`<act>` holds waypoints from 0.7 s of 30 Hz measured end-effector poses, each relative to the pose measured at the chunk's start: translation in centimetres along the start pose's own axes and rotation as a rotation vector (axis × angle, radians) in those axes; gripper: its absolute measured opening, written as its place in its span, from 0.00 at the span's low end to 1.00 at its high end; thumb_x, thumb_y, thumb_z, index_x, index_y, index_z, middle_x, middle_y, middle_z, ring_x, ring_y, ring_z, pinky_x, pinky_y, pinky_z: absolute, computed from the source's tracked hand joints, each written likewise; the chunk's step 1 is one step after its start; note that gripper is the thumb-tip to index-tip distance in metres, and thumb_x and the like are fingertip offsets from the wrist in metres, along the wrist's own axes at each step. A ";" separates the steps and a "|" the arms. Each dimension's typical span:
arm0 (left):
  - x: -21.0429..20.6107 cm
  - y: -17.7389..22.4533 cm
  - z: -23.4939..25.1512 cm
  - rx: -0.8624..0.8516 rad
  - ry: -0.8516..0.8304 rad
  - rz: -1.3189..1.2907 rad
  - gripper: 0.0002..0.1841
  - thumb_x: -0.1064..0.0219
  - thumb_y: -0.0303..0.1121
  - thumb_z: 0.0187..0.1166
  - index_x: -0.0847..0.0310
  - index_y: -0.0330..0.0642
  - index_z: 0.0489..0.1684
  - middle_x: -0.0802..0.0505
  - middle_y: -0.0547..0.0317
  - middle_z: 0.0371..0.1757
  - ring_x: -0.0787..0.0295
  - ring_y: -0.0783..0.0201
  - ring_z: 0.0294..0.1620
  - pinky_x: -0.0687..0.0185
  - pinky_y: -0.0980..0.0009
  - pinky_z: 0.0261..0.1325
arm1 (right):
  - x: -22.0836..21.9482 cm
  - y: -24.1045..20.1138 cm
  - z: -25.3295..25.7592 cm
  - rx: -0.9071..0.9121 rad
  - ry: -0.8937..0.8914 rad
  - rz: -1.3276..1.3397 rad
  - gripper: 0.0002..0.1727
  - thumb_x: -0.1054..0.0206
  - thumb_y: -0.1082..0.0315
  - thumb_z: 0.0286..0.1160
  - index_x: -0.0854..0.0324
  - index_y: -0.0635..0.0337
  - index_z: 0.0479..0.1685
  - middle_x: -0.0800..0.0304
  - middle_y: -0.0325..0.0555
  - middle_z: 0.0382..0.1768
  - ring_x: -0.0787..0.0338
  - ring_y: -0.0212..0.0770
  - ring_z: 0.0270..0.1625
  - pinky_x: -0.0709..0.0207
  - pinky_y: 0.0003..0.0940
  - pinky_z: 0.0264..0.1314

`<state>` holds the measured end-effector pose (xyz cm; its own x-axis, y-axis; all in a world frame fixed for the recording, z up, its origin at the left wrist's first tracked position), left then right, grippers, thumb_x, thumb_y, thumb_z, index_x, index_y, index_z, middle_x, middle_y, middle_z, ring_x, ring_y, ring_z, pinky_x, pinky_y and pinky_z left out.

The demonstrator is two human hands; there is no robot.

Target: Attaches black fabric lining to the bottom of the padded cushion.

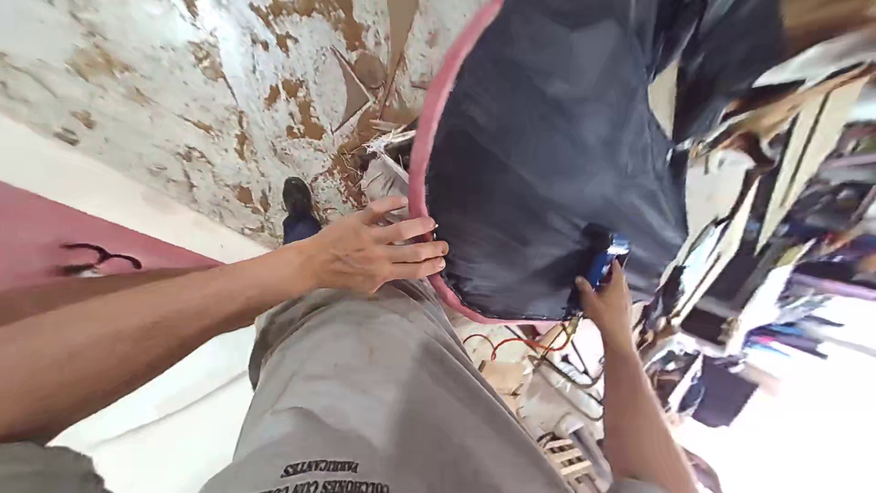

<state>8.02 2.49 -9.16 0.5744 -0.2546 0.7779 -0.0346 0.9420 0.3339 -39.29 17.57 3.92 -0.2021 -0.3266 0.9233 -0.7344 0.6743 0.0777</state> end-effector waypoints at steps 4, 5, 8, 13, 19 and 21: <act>-1.0 0.3 -0.2 0.026 0.065 0.002 0.29 0.44 0.27 0.78 0.21 0.61 0.80 0.20 0.66 0.84 0.38 0.52 0.91 0.58 0.39 0.90 | -0.3 0.7 1.3 -0.156 0.002 0.043 0.60 0.18 0.65 0.54 0.51 0.59 0.94 0.17 0.67 0.69 0.15 0.63 0.69 0.22 0.67 0.69; -1.2 0.6 -0.2 0.034 0.081 -0.001 0.29 0.43 0.27 0.77 0.21 0.61 0.80 0.19 0.66 0.84 0.37 0.52 0.91 0.57 0.39 0.90 | 0.0 0.9 1.3 -0.177 -0.007 0.060 0.55 0.19 0.66 0.54 0.45 0.60 0.91 0.17 0.67 0.67 0.14 0.63 0.67 0.21 0.67 0.67; -1.4 1.0 -0.5 0.075 0.126 0.019 0.31 0.43 0.25 0.75 0.21 0.60 0.80 0.19 0.66 0.84 0.36 0.53 0.91 0.56 0.40 0.90 | 3.3 -0.9 0.3 -0.188 0.025 0.192 0.25 0.30 0.69 0.64 0.22 0.66 0.65 0.11 0.58 0.42 0.10 0.51 0.40 0.15 0.57 0.43; -2.7 1.6 -1.2 0.125 0.171 0.010 0.32 0.43 0.26 0.76 0.22 0.65 0.81 0.21 0.69 0.86 0.40 0.55 0.93 0.59 0.40 0.90 | 12.6 -9.5 -4.1 0.433 -0.132 0.193 0.23 0.24 0.53 0.63 0.17 0.58 0.53 0.07 0.27 0.37 0.08 0.21 0.36 0.09 0.27 0.43; -2.7 2.2 -1.3 0.166 0.132 0.065 0.36 0.48 0.23 0.77 0.28 0.68 0.86 0.26 0.72 0.89 0.47 0.53 0.95 0.62 0.41 0.90 | 11.6 -21.7 -5.8 1.358 -0.301 -0.333 0.26 0.38 0.46 0.69 0.10 0.52 0.56 0.04 0.47 0.35 0.06 0.41 0.34 0.18 0.44 0.31; -2.5 2.3 -1.2 0.177 0.129 0.065 0.37 0.46 0.22 0.73 0.26 0.68 0.85 0.25 0.71 0.89 0.46 0.52 0.95 0.60 0.41 0.89 | 9.7 -22.9 -5.2 1.431 -0.347 -0.376 0.25 0.39 0.47 0.69 0.10 0.52 0.55 0.05 0.46 0.32 0.07 0.44 0.30 0.22 0.46 0.25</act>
<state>7.48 5.57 -11.01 0.6655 -0.1538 0.7304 -0.2114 0.8997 0.3820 -21.01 2.43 13.03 0.1468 -0.6004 0.7861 -0.7264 -0.6048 -0.3263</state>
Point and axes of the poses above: each hand's wrist, its own z-axis towards the middle knuckle, its own x-axis out of the back of the hand, y = z × x, the point moved 1 cm from there along z, towards the middle knuckle
